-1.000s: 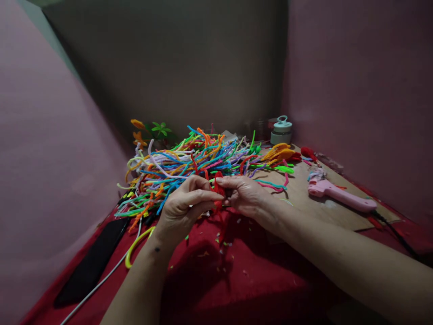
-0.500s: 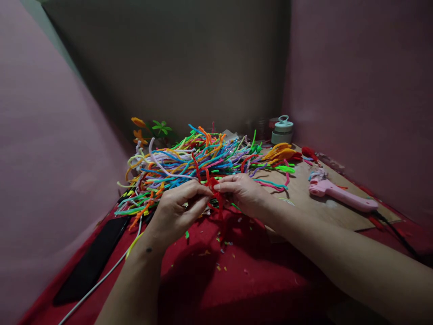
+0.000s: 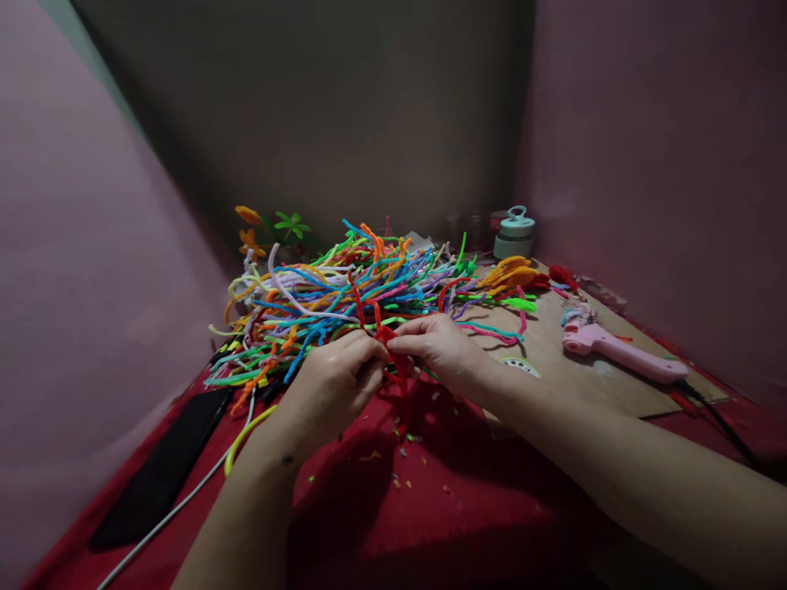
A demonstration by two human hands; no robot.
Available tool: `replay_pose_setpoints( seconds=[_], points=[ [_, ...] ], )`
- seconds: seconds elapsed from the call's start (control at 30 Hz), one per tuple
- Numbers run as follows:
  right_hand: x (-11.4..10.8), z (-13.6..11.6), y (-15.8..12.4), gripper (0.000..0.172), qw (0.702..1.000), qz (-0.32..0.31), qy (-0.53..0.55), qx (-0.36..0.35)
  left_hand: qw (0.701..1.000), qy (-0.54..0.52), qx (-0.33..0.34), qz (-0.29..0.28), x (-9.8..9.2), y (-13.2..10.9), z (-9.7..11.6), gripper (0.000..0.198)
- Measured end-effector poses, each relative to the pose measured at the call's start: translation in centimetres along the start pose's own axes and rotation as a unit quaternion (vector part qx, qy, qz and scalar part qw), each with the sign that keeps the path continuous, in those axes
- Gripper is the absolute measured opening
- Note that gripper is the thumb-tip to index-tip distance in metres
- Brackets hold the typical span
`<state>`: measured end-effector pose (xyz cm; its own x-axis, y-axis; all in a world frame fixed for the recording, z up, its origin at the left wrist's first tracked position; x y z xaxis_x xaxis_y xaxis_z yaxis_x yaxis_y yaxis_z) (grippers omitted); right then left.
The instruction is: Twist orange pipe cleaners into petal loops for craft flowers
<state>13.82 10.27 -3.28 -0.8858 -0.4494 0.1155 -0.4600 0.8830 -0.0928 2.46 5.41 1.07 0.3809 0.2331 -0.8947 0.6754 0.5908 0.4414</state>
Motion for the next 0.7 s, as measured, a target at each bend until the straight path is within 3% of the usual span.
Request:
replay_pose_setpoints(
  seconds=[0.27, 0.47, 0.6, 0.7],
  points=[
    [0.0, 0.1, 0.0, 0.015, 0.999, 0.02, -0.026, 0.009, 0.996, 0.086, 0.013, -0.016, 1.0, 0.2, 0.6, 0.013],
    [0.0, 0.2, 0.0, 0.018, 1.0, -0.012, 0.012, 0.005, 0.997, 0.078, -0.001, -0.002, 1.4, 0.3, 0.4, 0.016],
    [0.1, 0.7, 0.2, 0.014, 0.998, -0.031, 0.041, 0.033, 0.998, 0.006, -0.045, 0.054, 0.8, 0.2, 0.2, 0.006],
    [0.0, 0.7, 0.4, 0.012, 0.997, -0.028, 0.059, 0.034, 0.971, -0.163, -0.128, 0.116, 0.0, 0.1, -0.4, 0.019]
  ],
)
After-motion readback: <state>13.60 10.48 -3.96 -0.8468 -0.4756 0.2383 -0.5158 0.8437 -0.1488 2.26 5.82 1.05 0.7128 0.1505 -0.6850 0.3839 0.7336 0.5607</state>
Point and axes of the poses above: each hand's wrist, its own y-axis towards the middle knuckle, its own x-axis out of the palm, z = x × y, the point moved 5 cm from there along y, towards the middle knuckle, and after that the axes turned 12 degrees about x, right-handed, at the moved point
